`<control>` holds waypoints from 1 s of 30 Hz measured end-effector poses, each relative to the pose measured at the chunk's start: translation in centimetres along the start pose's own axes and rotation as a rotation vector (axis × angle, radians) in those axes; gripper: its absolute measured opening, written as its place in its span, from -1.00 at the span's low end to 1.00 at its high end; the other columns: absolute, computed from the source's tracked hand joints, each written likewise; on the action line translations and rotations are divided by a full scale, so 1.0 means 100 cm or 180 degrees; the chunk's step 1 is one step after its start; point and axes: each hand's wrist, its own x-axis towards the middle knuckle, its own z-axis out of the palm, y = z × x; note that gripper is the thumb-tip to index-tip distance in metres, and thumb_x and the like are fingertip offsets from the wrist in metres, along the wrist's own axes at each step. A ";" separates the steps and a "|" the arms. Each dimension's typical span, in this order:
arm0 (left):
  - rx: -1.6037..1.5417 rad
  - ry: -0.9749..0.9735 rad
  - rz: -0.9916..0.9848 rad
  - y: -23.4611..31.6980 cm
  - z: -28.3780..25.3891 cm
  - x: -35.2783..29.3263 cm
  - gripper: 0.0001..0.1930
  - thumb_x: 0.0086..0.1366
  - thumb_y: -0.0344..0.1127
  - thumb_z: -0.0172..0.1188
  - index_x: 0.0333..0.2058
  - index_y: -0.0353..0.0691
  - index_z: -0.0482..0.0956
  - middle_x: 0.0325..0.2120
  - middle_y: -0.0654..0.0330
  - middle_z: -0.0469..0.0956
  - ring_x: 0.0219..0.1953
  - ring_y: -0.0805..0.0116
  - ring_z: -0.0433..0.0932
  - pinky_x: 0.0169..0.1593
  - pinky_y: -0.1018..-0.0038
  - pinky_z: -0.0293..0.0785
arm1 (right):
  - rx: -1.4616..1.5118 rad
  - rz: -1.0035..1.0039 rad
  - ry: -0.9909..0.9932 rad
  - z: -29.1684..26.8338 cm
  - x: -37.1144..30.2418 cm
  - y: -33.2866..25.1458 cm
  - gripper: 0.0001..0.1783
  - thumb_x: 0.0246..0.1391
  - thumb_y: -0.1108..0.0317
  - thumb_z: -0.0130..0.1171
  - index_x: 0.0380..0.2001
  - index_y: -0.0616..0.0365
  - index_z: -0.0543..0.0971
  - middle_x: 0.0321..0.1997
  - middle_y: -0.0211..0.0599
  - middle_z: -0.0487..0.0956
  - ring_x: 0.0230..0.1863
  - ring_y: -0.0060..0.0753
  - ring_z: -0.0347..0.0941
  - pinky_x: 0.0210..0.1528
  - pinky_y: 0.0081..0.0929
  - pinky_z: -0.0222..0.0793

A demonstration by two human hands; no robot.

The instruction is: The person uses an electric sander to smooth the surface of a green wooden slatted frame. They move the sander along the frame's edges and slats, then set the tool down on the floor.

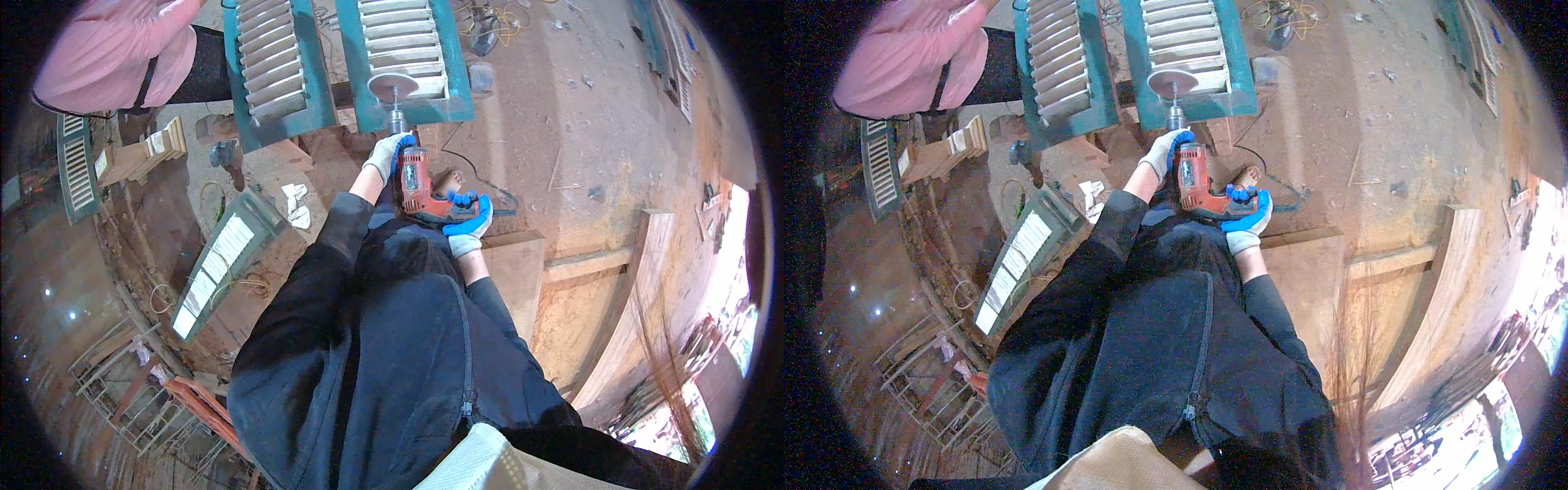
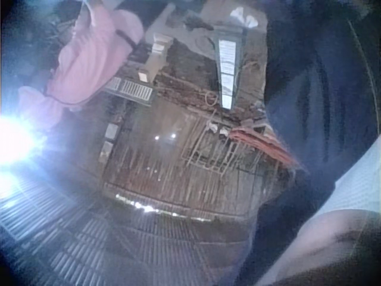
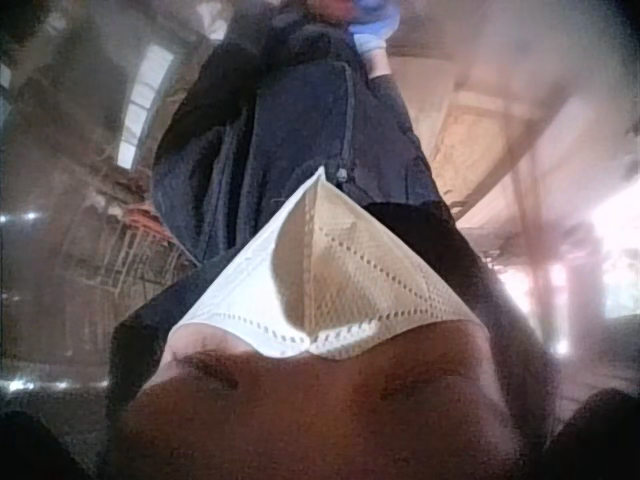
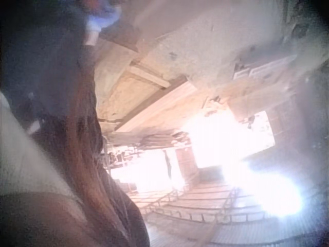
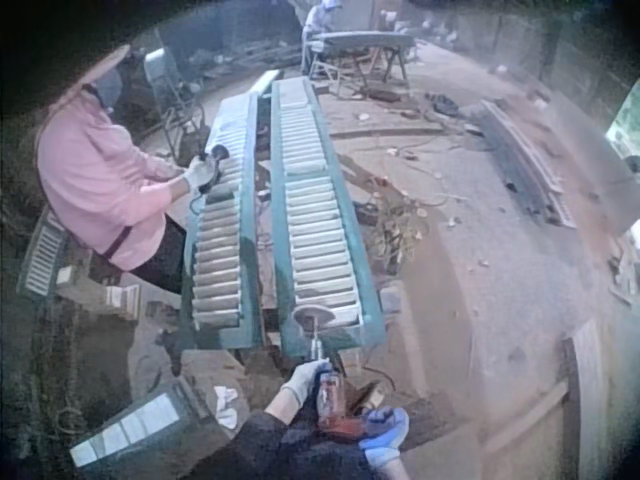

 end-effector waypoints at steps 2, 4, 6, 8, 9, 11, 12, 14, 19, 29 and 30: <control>-0.0206 -0.0107 -0.0086 -0.001 0.003 -0.004 -0.79 0.13 -0.17 0.30 -0.36 -0.15 0.60 -0.51 0.25 0.57 -0.50 0.38 0.53 -0.38 0.37 0.48 | 0.0071 -0.0011 -0.0098 0.001 0.001 -0.003 -0.65 0.13 0.04 0.02 -0.56 0.07 0.41 -0.62 -0.35 0.36 -0.51 -0.35 0.31 0.02 -0.10 0.33; -0.0352 -0.0244 -0.0204 0.000 0.004 -0.007 -0.79 0.12 -0.19 0.30 -0.34 -0.16 0.58 -0.51 0.23 0.56 -0.49 0.34 0.53 -0.37 0.34 0.50 | -0.0090 -0.0245 -0.0112 0.001 -0.004 0.003 -0.64 0.13 0.03 0.02 -0.55 0.08 0.41 -0.63 -0.36 0.37 -0.51 -0.36 0.32 0.02 -0.11 0.34; -0.0434 -0.0399 -0.0359 0.003 0.000 -0.007 -0.78 0.11 -0.21 0.29 -0.33 -0.17 0.56 -0.52 0.20 0.55 -0.49 0.31 0.54 -0.37 0.31 0.51 | -0.0057 -0.0174 -0.0250 0.001 -0.002 0.003 -0.67 0.13 0.07 0.05 -0.53 0.09 0.42 -0.60 -0.36 0.39 -0.51 -0.32 0.36 0.00 -0.08 0.37; -0.0487 -0.0551 -0.0491 0.007 0.010 -0.013 -0.81 0.18 -0.16 0.23 -0.35 -0.09 0.47 -0.53 0.20 0.57 -0.52 0.25 0.55 -0.36 0.20 0.54 | -0.0113 -0.0269 -0.0210 -0.006 0.006 0.000 -0.69 0.13 0.10 0.07 -0.52 0.10 0.42 -0.58 -0.37 0.40 -0.51 -0.32 0.37 -0.01 -0.05 0.39; -0.0494 -0.0464 -0.0308 0.011 0.002 -0.012 -0.81 0.17 -0.16 0.23 -0.36 -0.09 0.47 -0.52 0.20 0.58 -0.50 0.24 0.56 -0.35 0.19 0.54 | -0.0056 -0.0120 0.0077 0.006 0.002 0.004 -0.70 0.12 0.12 0.09 -0.51 0.11 0.43 -0.56 -0.36 0.41 -0.52 -0.33 0.37 -0.03 -0.03 0.40; -0.0587 -0.0467 -0.0259 0.023 -0.020 -0.007 -0.81 0.15 -0.15 0.23 -0.36 -0.07 0.49 -0.48 0.19 0.59 -0.47 0.23 0.57 -0.32 0.17 0.55 | 0.0075 0.0117 -0.0179 0.012 0.011 0.013 -0.71 0.12 0.12 0.11 -0.48 0.13 0.44 -0.54 -0.33 0.43 -0.54 -0.33 0.39 -0.05 -0.02 0.42; -0.0677 -0.0562 -0.0421 0.028 -0.025 -0.005 -0.81 0.14 -0.14 0.23 -0.35 -0.07 0.50 -0.46 0.19 0.60 -0.46 0.22 0.58 -0.29 0.16 0.56 | 0.0120 0.0223 -0.0410 0.012 0.018 0.016 -0.71 0.12 0.13 0.11 -0.47 0.14 0.45 -0.54 -0.32 0.44 -0.54 -0.32 0.40 -0.05 -0.02 0.42; -0.0613 -0.0366 -0.0431 0.028 -0.028 -0.007 -0.81 0.13 -0.14 0.22 -0.35 -0.08 0.54 -0.43 0.18 0.61 -0.43 0.20 0.58 -0.23 0.17 0.55 | -0.0078 0.0159 -0.0383 0.017 0.024 0.015 -0.69 0.12 0.10 0.10 -0.48 0.14 0.45 -0.58 -0.35 0.41 -0.51 -0.33 0.38 0.00 -0.06 0.38; -0.0769 -0.0679 -0.0194 0.007 0.016 -0.010 -0.87 0.18 -0.19 0.19 -0.38 -0.07 0.53 -0.46 0.22 0.60 -0.41 0.27 0.57 -0.22 0.24 0.53 | -0.0058 -0.0392 -0.0654 0.001 0.025 -0.020 -0.76 0.08 0.16 0.14 -0.42 0.11 0.47 -0.50 -0.36 0.45 -0.52 -0.34 0.37 -0.02 0.07 0.39; -0.0952 -0.1135 -0.0698 -0.027 0.096 0.018 -0.84 0.23 -0.14 0.16 -0.35 -0.07 0.52 -0.45 0.23 0.60 -0.41 0.27 0.58 -0.25 0.24 0.53 | -0.0568 -0.0887 -0.0134 0.001 0.028 -0.086 -0.64 0.19 0.09 0.02 -0.48 0.18 0.47 -0.59 -0.39 0.37 -0.56 -0.40 0.33 0.03 -0.01 0.34; -0.0812 -0.1121 -0.0412 -0.025 0.096 0.024 -0.82 0.23 -0.14 0.17 -0.33 -0.09 0.53 -0.44 0.23 0.60 -0.42 0.28 0.57 -0.24 0.26 0.53 | -0.0420 -0.0877 -0.0138 0.001 0.029 -0.082 -0.64 0.19 0.08 0.02 -0.48 0.17 0.47 -0.59 -0.39 0.37 -0.55 -0.39 0.33 0.03 -0.01 0.34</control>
